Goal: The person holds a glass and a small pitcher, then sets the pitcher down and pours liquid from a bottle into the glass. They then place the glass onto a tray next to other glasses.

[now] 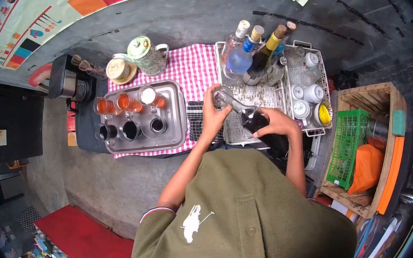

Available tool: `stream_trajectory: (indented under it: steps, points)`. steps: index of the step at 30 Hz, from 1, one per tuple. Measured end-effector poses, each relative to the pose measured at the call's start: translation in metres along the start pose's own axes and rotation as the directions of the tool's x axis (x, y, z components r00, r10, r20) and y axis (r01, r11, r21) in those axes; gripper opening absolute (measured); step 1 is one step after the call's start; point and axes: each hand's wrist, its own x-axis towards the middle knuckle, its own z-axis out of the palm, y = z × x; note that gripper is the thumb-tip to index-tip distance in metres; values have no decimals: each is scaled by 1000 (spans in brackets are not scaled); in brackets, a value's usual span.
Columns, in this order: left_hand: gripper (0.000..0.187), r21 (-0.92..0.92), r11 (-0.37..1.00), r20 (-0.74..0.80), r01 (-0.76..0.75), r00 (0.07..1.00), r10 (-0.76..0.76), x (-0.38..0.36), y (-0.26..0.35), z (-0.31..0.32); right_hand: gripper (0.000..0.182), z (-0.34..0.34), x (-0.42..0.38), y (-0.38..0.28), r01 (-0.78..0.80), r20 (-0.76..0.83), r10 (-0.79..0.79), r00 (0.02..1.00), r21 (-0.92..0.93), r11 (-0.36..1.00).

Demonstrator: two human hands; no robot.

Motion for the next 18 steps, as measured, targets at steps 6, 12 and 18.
stream_trajectory:
  steps: [6,12,18]
  points:
    - [66,-11,1000,-7,18,1000,-18,-2,-2,0,70,2,1,1,-17,38,14,999,71,997]
    - [67,0,1000,21,27,999,-27,-1,-10,0,70,1,1,-1,-15,60,9,998,105,994]
    - [67,32,999,12,16,1000,-17,-2,-9,0,70,0,-1,-6,-57,61,53,997,68,996]
